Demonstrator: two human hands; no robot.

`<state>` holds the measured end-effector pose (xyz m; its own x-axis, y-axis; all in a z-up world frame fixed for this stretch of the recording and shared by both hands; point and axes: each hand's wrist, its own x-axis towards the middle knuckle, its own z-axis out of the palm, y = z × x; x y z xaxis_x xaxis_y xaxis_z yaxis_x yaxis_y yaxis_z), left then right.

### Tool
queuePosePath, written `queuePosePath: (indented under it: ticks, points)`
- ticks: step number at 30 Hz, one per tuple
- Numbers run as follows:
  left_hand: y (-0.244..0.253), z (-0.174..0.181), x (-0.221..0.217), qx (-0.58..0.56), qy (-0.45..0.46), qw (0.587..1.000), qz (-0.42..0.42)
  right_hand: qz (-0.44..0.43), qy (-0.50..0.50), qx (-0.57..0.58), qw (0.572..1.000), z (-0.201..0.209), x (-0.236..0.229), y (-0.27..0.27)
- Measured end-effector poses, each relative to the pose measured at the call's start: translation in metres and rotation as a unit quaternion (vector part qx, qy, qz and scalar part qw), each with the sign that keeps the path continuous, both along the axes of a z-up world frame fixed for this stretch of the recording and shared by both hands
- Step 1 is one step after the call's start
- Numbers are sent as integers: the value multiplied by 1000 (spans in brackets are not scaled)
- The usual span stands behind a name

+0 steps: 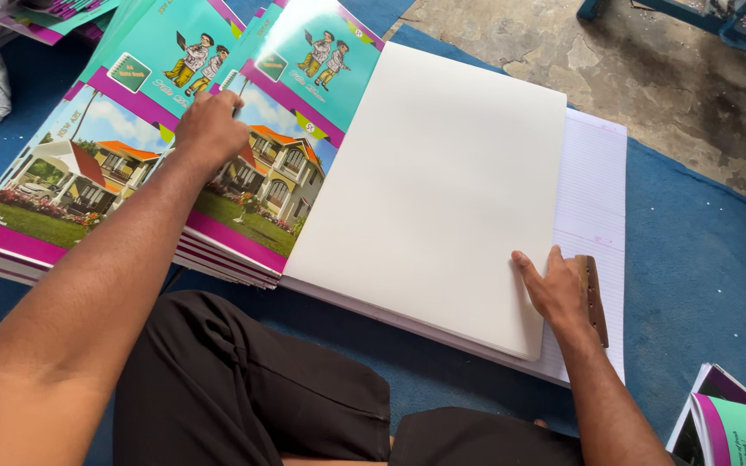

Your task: The person sits on the floor and repeatedly folds the cover of a booklet over its pages, then uses a small wooden block to press and smooth the spine. This process is repeated for multiple booklets in a stack.

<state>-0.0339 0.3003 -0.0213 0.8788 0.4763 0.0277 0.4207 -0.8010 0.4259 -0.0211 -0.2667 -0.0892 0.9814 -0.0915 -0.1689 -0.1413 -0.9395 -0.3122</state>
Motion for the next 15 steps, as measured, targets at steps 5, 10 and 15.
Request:
queuePosePath:
  ticks: [5,10,15]
  points:
    - [-9,-11,0,57,0,998,13,33,-76,-21,996,9,0,1]
    - [-31,-21,6,108,-37,993,-10,9,-44,19,999,39,-6,7]
    - [-56,-33,10,26,-34,997,-64,-49,-44,274,959,66,-16,21]
